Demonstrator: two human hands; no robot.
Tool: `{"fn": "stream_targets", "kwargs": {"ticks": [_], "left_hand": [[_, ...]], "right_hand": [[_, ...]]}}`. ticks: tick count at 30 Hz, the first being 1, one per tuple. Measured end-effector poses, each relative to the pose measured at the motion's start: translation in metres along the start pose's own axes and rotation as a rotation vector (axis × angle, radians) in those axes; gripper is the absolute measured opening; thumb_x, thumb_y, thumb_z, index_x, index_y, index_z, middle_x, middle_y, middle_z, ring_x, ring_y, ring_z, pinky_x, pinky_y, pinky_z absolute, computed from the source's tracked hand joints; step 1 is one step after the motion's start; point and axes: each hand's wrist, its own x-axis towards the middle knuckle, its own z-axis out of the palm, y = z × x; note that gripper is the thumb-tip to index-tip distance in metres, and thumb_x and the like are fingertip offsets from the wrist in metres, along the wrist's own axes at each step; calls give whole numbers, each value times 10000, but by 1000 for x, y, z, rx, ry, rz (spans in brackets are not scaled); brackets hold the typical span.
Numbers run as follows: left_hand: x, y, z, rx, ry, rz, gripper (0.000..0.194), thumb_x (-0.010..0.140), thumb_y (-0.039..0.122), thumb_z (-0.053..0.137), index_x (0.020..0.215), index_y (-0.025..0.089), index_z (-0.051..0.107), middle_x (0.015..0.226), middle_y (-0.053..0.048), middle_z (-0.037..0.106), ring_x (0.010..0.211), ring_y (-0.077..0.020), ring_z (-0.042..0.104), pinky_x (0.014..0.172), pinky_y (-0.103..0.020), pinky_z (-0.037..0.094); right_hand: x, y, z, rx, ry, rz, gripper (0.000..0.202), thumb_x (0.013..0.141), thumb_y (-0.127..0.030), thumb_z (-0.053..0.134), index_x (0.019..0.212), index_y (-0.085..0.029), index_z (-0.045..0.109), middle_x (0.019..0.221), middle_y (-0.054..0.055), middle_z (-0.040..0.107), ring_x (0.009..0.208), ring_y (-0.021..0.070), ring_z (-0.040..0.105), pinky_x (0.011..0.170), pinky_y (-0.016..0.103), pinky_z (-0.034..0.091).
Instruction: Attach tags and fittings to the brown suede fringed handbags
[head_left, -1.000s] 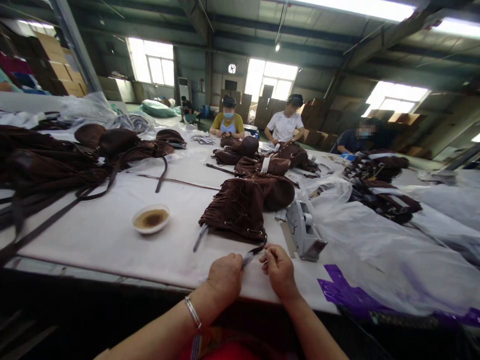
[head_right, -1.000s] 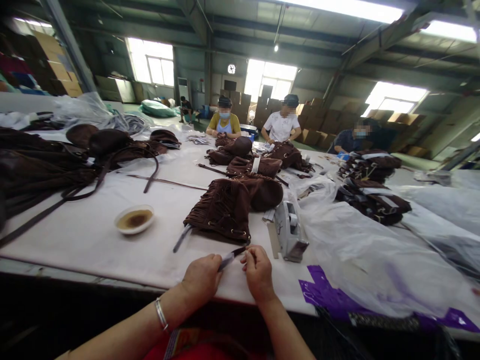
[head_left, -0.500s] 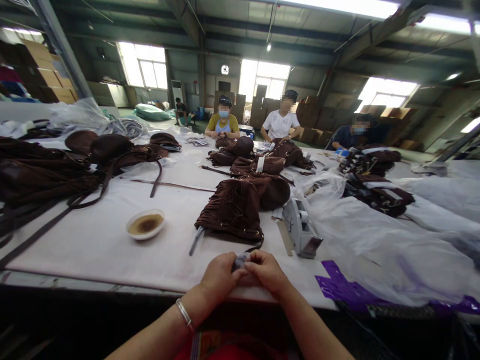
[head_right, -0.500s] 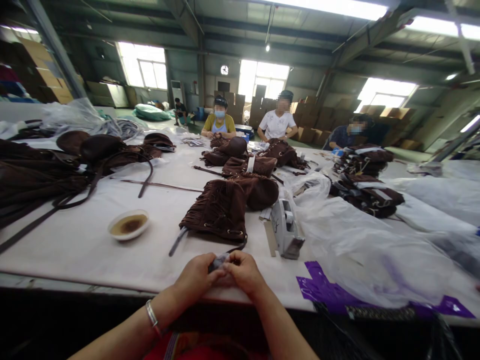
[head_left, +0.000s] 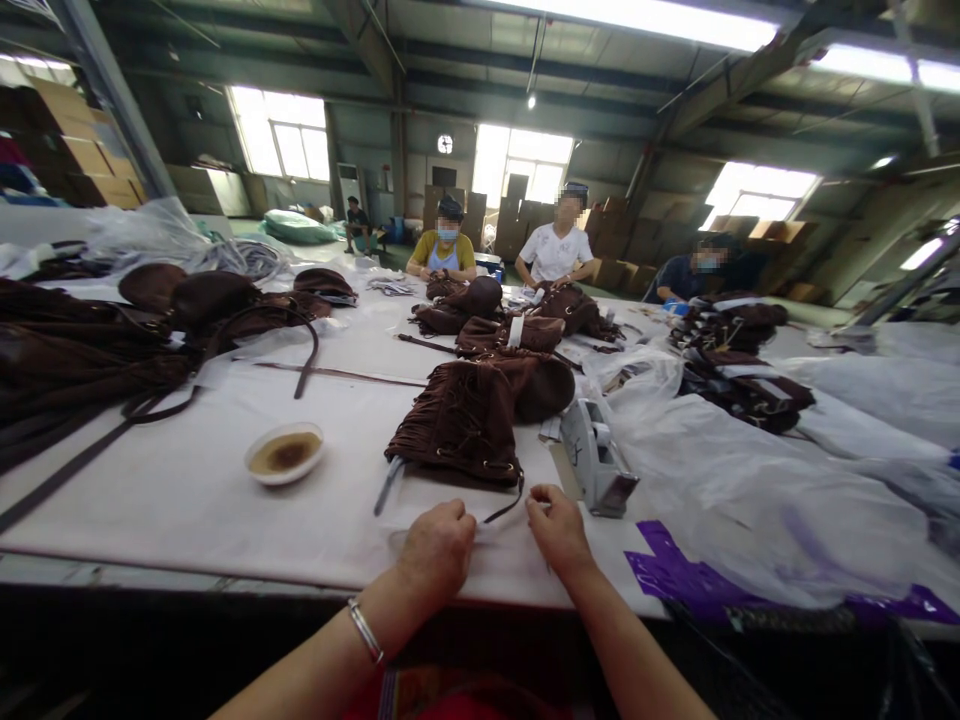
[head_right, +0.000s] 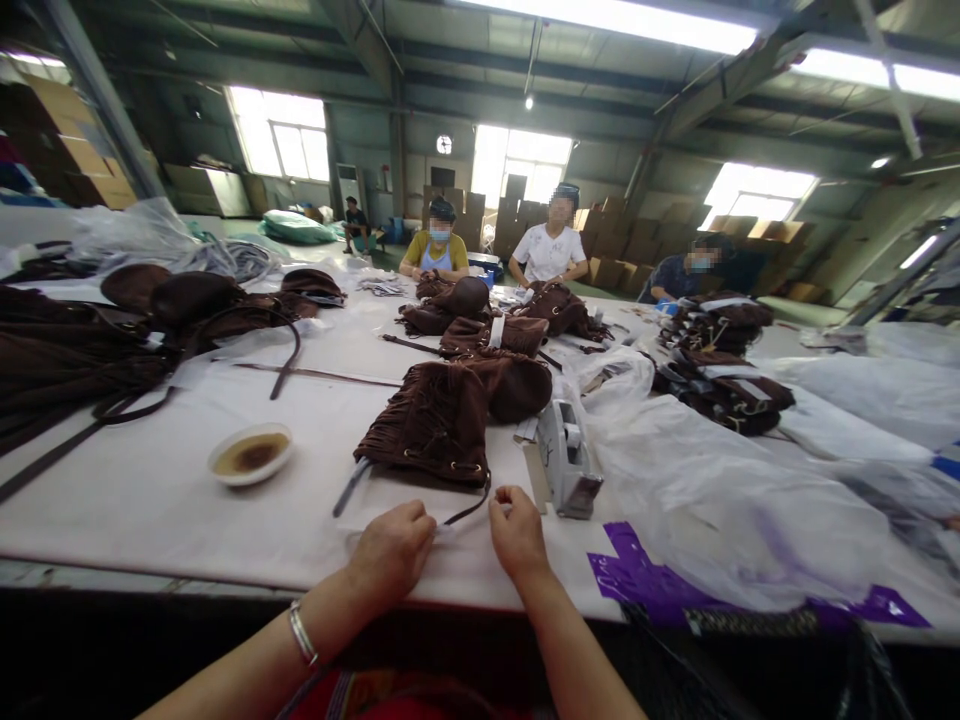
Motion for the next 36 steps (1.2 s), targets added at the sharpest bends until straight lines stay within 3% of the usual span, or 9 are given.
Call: {"fn": "stream_targets", "kwargs": {"ticks": [3,6,8,15,19,25,31,36], "left_hand": [[1,-1,5,82,-23,14,203,926,152,474,896,168,673,926,-88,637,882,-219,589,811,-330,464],[1,-4,11,88,-21,-1,189,937,156,491,940,172,679,961,-95,639,902,-223,583,839,-342,473],[1,-6,13,86,-5,1,201,955,163,479,954,169,679,961,-100,638,900,-222,583,841,-345,480],[5,0,19,86,30,7,209,961,149,470,946,160,679,929,-103,646,877,-240,595,813,-368,500],[16,9,22,79,55,15,190,951,153,493,963,158,683,912,-102,653,872,-238,605,799,-357,497],[34,18,24,59,61,54,196,966,205,508,951,160,698,922,-96,677,859,-244,627,762,-358,495],[37,20,27,90,63,14,200,947,165,504,914,158,701,886,-97,682,828,-241,641,735,-345,492],[46,27,23,77,41,-25,223,913,128,482,929,138,703,905,-128,689,853,-274,652,738,-375,489]], "right_hand": [[12,-2,4,116,-75,174,286,744,-376,635,950,-178,646,741,35,668,533,160,574,482,259,421],[18,-8,11,177,-136,264,241,751,-390,636,854,-172,643,499,-31,555,371,126,467,366,227,313],[18,-11,15,240,-167,326,219,759,-391,627,782,-173,619,445,-44,518,316,111,411,320,213,257],[10,-11,26,505,-184,464,197,764,-339,673,748,-169,575,560,-8,593,442,119,564,432,223,496],[4,-15,30,581,-192,471,238,748,-335,724,730,-171,553,599,-1,602,508,108,585,506,224,547],[0,-12,23,498,-305,487,315,761,-461,661,786,-173,537,480,6,576,308,129,474,261,177,266],[9,-8,13,411,-201,365,363,757,-465,607,978,-179,572,570,-42,585,336,94,462,293,172,309],[5,-8,15,287,-225,174,370,761,-474,540,951,-168,622,509,-64,501,347,88,405,327,192,323]]}}
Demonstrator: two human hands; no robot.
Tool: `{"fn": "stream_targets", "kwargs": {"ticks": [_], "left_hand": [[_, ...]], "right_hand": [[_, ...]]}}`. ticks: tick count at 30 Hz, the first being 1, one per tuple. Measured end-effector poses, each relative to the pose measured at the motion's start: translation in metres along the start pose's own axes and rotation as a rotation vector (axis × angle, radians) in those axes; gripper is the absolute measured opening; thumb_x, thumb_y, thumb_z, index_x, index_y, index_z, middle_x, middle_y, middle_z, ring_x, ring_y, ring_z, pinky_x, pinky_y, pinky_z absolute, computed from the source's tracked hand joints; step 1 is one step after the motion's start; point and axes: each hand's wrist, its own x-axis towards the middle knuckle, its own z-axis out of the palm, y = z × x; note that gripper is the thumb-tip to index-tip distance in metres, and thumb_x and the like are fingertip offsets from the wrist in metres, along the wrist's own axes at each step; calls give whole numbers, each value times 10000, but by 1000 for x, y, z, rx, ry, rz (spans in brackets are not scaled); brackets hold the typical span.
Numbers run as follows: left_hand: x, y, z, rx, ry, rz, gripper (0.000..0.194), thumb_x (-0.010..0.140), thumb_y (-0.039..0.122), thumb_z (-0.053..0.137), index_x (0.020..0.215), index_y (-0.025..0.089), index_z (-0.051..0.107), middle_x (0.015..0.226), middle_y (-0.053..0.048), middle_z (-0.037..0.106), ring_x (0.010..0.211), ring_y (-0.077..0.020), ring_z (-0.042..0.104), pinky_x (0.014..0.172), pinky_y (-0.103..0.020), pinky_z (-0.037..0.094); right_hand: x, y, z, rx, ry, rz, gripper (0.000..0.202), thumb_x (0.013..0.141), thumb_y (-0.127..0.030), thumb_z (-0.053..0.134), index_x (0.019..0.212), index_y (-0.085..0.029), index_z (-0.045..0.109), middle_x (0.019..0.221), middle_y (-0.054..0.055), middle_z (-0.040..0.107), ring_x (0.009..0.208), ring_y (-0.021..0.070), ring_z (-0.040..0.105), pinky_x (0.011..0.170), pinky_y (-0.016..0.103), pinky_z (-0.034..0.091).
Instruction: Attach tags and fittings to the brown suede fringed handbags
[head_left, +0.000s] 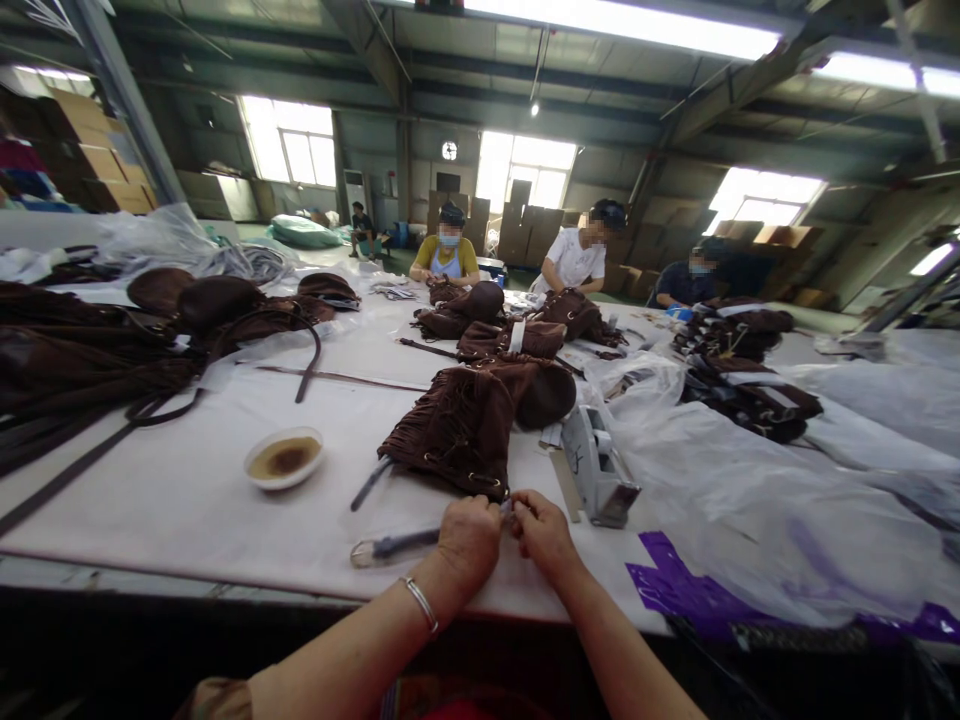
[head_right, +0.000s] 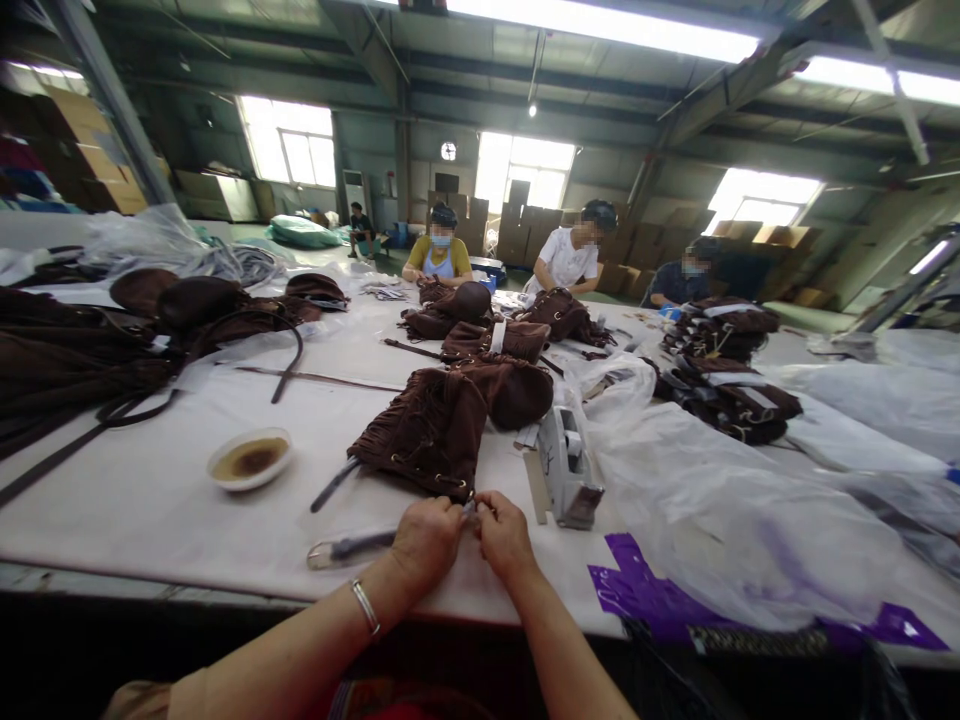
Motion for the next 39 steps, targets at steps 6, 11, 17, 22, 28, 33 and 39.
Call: {"fn": "stream_targets", "kwargs": {"ticks": [6,11,17,22,28,33,39], "left_hand": [[9,6,-2,-17,-13,-39,242,917,173,466,918,116,701,896,-150,691,825,-297,654,733,-411,477],[-5,2,-8,-42,74,-23,239,941,299,508,994,138,676,978,-134,663,932,-297,604,838,-444,447],[-32,-23,-15,-26,60,-46,254,889,346,641,1042,145,650,1013,-118,637,968,-293,562,867,-442,433],[-36,-34,-4,-12,0,70,107,910,167,563,883,151,665,932,-95,647,903,-274,573,820,-429,449],[-43,-38,-7,-94,-10,58,187,958,180,481,1031,145,650,1014,-101,658,979,-255,576,1017,-496,382],[-86,-72,-39,-77,19,17,408,840,407,704,1170,190,604,1152,-105,610,1124,-296,516,1099,-544,286],[-110,-110,-49,-18,-117,-113,138,837,272,711,948,192,694,1006,-82,654,1036,-266,565,1056,-485,323]], "right_hand": [[2,4,-4,-86,-79,-82,346,794,-469,569,949,-168,643,581,-28,560,421,126,477,369,224,365],[8,7,-4,-269,11,-250,200,819,-379,564,776,-192,623,628,-4,600,550,160,545,534,266,439],[8,9,-7,-562,129,-472,196,881,-336,490,790,-204,603,757,41,645,726,211,598,717,335,463],[-1,-8,7,-699,249,-730,206,905,-238,425,928,-174,619,1032,148,661,970,268,626,873,407,497],[-22,-26,39,-706,-236,-779,276,976,-188,402,1128,-188,633,1058,103,687,982,226,655,872,340,527],[-24,-13,39,-682,-348,-718,233,986,-210,439,976,-191,670,967,93,679,907,225,644,834,343,525],[-35,-33,42,-812,-286,-745,241,975,-192,444,1000,-191,684,1059,110,669,938,228,629,847,334,498]]}}
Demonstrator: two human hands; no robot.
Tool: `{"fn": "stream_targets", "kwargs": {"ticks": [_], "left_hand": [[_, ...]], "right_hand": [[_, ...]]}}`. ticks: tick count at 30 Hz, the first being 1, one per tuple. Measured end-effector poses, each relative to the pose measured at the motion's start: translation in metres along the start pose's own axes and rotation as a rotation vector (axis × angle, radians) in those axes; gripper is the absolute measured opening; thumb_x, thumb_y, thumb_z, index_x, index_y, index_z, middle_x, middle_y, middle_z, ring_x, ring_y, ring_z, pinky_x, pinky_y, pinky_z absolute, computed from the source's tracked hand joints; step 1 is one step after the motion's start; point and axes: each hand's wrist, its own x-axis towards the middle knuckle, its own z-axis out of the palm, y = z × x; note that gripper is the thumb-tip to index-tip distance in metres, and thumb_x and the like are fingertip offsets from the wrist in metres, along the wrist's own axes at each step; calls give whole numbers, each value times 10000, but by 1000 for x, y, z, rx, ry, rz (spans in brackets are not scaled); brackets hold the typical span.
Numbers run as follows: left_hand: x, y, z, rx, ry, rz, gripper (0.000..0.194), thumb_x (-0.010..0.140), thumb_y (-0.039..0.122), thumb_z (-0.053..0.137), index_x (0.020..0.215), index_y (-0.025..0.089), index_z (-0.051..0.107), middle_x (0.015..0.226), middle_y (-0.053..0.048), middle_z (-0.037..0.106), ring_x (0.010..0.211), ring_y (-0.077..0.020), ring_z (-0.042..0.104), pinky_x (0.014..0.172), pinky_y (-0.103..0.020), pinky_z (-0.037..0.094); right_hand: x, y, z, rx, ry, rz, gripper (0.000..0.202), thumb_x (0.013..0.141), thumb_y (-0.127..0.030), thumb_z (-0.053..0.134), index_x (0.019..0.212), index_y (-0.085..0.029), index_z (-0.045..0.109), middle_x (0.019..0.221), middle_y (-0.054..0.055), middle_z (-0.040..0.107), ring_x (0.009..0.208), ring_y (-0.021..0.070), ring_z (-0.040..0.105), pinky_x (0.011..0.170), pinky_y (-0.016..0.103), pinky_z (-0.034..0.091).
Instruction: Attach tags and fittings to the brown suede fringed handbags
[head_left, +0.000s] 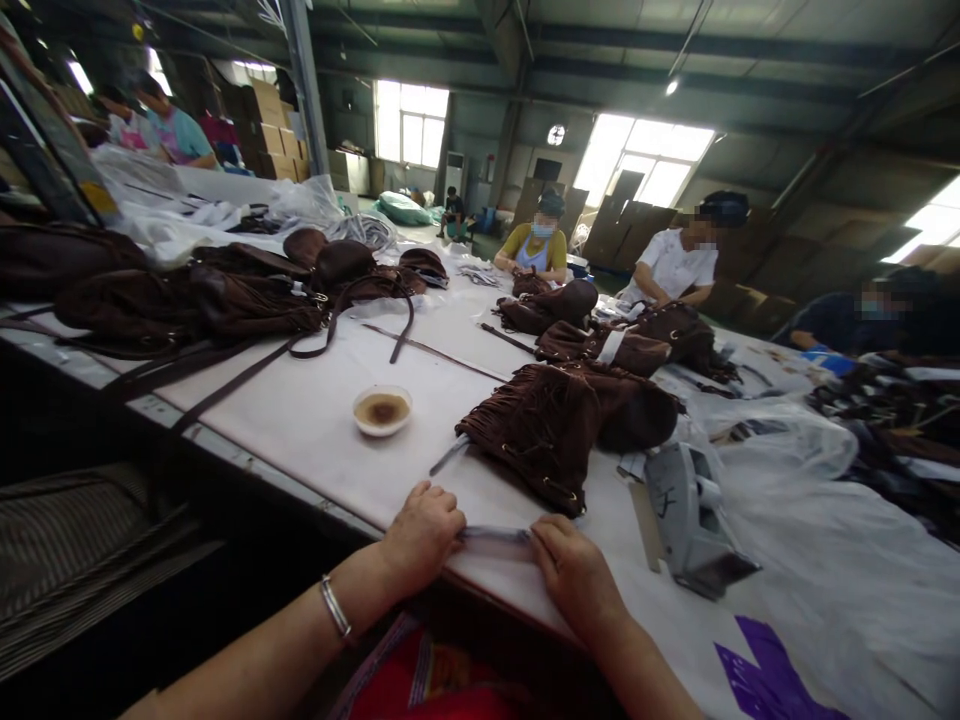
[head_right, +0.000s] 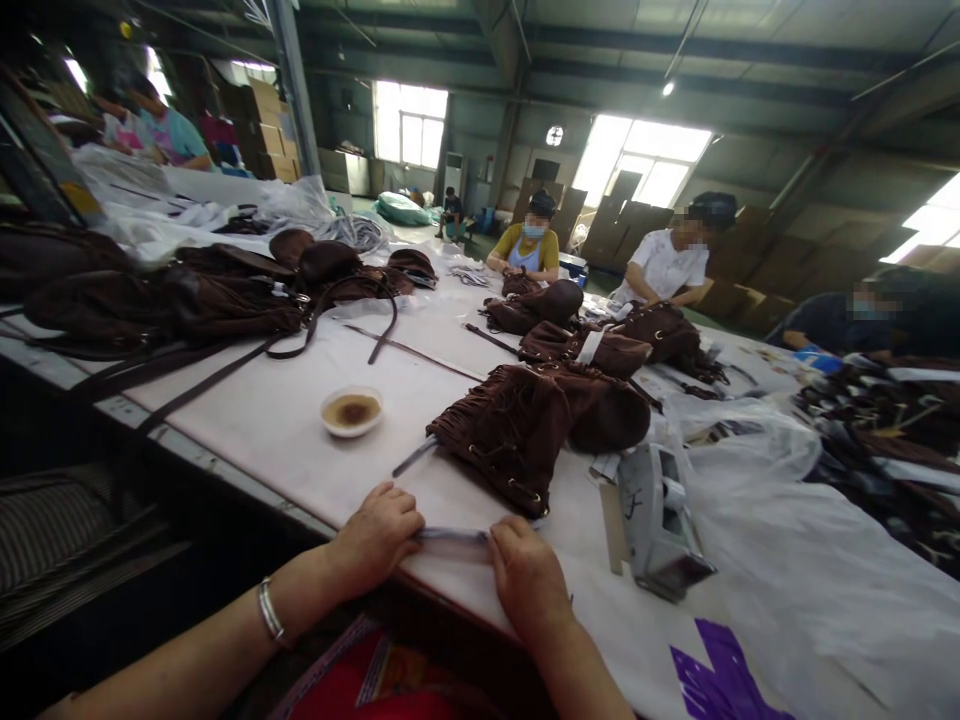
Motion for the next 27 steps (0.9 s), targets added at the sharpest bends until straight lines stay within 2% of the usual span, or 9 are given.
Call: {"fn": "stream_targets", "kwargs": {"ticks": [3,6,9,11,15,18,21,23,27], "left_hand": [[4,-1,7,-25,29,96,43,869,247,665,865,221,699,932,-53,657,983,-239,570,1082,-511,272],[7,2,7,-28,103,180,102,901,214,612,858,252,697,934,-41,659,1020,-235,561,1118,-537,209],[4,10,1,-19,305,66,199,931,202,548,1060,259,689,1192,-95,625,1196,-280,494,1111,-504,259],[1,19,-1,-47,405,-85,234,966,249,486,1104,207,670,1189,-133,620,1147,-279,527,1031,-434,368],[3,38,5,-222,212,-223,375,965,484,473,822,196,666,796,-72,678,793,-222,635,746,-323,463],[18,46,12,-229,112,-313,449,922,589,485,814,192,666,775,-75,704,755,-235,665,672,-313,454],[34,50,16,-168,55,-324,321,918,458,512,880,183,673,835,-89,723,788,-240,683,674,-307,458],[42,53,17,-137,16,-254,234,911,331,498,903,185,680,869,-88,728,817,-233,687,696,-303,465],[48,61,14,-62,-30,-83,234,899,236,471,905,180,698,890,-97,718,839,-239,683,734,-316,479]], "right_hand": [[8,-22,-4,-159,-29,-88,212,925,-218,563,1107,-208,672,1164,105,656,1011,255,590,903,365,450],[11,-33,2,-252,-135,-149,65,865,-177,648,838,-220,689,883,50,682,856,228,569,819,345,415],[7,-28,10,-312,-89,-110,203,852,-119,636,667,-202,628,723,35,623,757,205,526,720,325,363],[3,-24,12,-315,1,-70,201,858,-114,622,673,-194,621,733,41,613,761,202,516,709,322,342],[-4,-24,17,-283,120,-66,208,854,-105,612,664,-188,597,725,43,591,749,199,498,707,323,329],[-9,-26,23,-263,147,-134,213,848,-93,615,659,-189,590,698,38,579,712,196,481,690,327,332],[-12,-23,24,-207,93,-212,190,869,-119,608,693,-189,606,705,36,587,700,192,493,678,316,362],[-11,-18,17,-102,60,-207,194,913,-131,549,745,-192,625,748,38,600,729,186,524,687,294,400],[2,-9,-7,-41,119,-155,273,927,-83,464,1081,-182,666,1069,99,630,949,202,569,836,299,459]]}}
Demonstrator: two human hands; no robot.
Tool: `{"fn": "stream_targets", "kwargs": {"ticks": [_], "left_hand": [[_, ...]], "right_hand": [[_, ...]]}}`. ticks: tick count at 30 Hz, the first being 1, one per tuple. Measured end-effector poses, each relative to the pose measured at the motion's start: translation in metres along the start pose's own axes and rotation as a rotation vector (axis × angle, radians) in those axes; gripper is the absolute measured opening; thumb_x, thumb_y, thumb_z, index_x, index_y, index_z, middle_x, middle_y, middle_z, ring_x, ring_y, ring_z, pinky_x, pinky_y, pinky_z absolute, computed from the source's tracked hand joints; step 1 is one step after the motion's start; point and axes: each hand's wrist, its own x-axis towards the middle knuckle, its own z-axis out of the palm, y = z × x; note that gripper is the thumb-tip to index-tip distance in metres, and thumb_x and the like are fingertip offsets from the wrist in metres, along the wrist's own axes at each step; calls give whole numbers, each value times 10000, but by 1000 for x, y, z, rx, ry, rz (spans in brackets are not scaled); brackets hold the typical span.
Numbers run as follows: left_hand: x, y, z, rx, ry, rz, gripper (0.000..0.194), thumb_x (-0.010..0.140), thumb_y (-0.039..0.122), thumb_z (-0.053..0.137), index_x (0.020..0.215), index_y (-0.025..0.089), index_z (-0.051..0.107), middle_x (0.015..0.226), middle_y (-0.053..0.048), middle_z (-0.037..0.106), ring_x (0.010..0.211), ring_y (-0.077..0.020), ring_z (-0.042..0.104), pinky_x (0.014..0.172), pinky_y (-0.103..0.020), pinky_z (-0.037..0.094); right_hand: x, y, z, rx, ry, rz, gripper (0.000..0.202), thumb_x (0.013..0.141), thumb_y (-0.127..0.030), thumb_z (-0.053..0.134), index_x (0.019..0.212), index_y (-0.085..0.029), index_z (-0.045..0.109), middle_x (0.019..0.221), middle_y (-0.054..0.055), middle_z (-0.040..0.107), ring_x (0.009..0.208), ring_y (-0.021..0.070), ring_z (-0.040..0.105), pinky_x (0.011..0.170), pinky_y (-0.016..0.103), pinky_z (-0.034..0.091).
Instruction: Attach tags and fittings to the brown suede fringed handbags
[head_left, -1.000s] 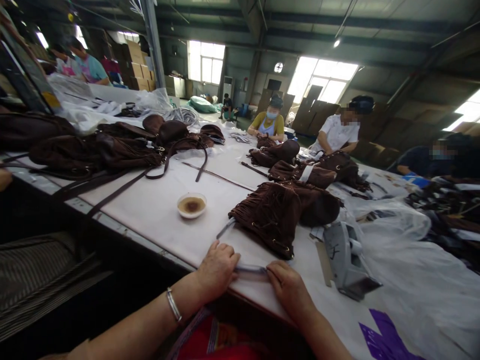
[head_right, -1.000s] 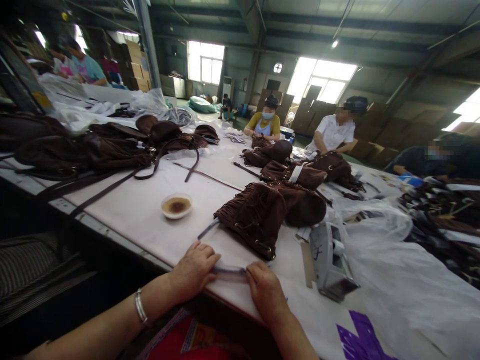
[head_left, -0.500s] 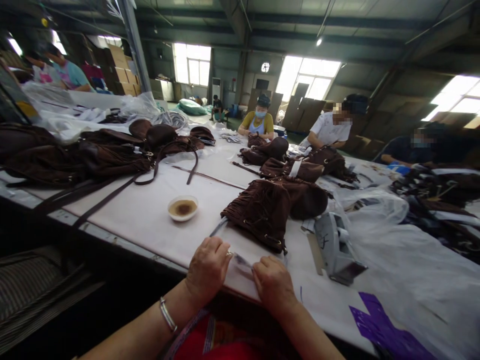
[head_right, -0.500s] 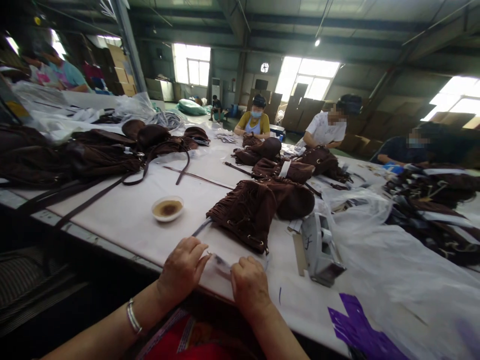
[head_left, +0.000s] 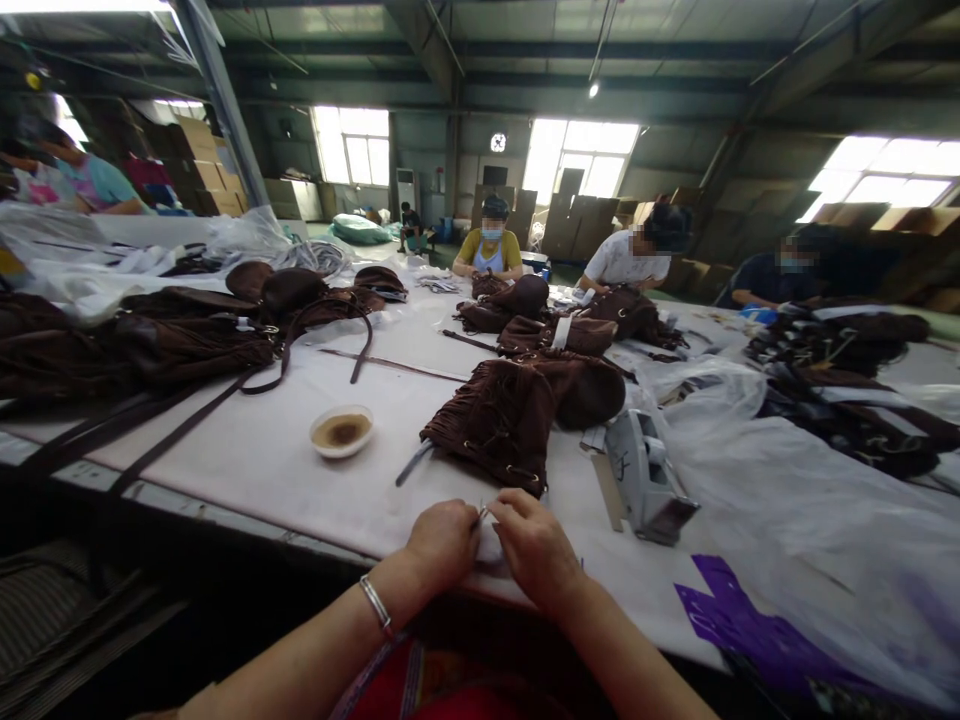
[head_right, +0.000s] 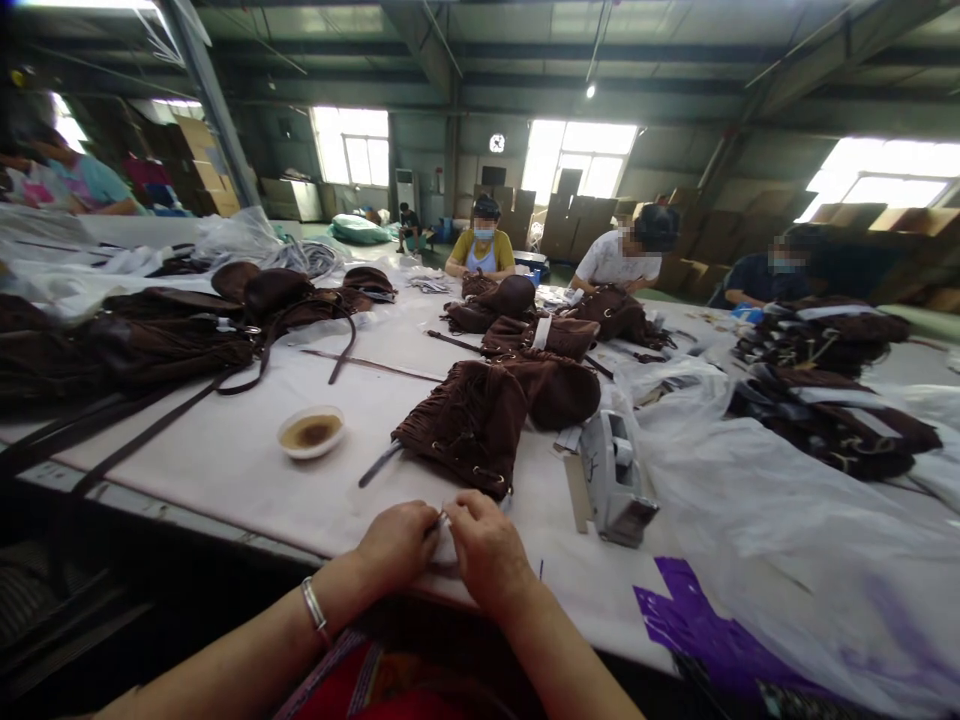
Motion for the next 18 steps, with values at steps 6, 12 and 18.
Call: {"fn": "stream_targets", "kwargs": {"ticks": [6,12,18], "left_hand": [[-1,3,-7,22,-29,74,214,892,276,517,848,184,705,882,-86,684,804,-227,664,709,-306,468],[-9,-9,-7,-203,-7,-124,218,871,368,571,841,193,697,811,-63,717,768,-214,661,662,-292,428],[-2,-10,3,-155,80,-112,154,896,283,543,836,183,643,811,-62,721,788,-216,671,663,-287,415]], "right_hand": [[16,9,-4,-301,-273,-14,159,846,-78,616,743,-171,695,820,71,633,814,211,550,711,299,427],[12,3,9,-333,-236,139,181,862,-148,623,703,-166,706,785,74,637,764,205,571,669,305,398],[13,-2,3,-238,-273,154,166,876,-217,630,747,-172,723,794,66,649,763,198,596,695,299,406]]}}
